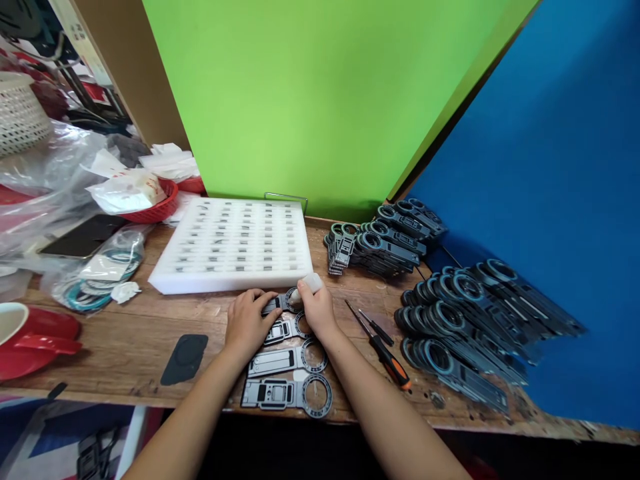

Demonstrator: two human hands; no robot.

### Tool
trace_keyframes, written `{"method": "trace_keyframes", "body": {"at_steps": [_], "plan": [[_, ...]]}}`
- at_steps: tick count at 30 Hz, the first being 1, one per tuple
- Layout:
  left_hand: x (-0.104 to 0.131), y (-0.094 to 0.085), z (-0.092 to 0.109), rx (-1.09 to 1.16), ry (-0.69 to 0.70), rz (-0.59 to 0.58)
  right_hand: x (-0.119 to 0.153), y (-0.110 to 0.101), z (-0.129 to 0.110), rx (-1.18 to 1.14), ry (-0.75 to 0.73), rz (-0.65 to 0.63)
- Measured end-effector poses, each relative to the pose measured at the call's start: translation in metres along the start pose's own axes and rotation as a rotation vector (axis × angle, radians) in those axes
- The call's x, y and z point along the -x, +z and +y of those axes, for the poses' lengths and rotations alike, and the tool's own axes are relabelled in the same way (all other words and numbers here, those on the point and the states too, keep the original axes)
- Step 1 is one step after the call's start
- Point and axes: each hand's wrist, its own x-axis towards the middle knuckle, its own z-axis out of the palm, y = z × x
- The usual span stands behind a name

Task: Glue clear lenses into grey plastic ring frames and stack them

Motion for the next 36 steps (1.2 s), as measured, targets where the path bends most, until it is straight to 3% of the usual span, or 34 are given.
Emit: {"method": "trace_keyframes", "body": {"at_steps": [25,36], "plan": [[0.002,-0.001,-0.001,0.027,0.028,0.010,-0.013,-0.005,-0.004,-0.178,-0.019,0.102],[0.001,0.001,-0.003,0.026,0.037,0.018,-0.011,-0.019,0.002,-0.066,-0.066,0.161]]}}
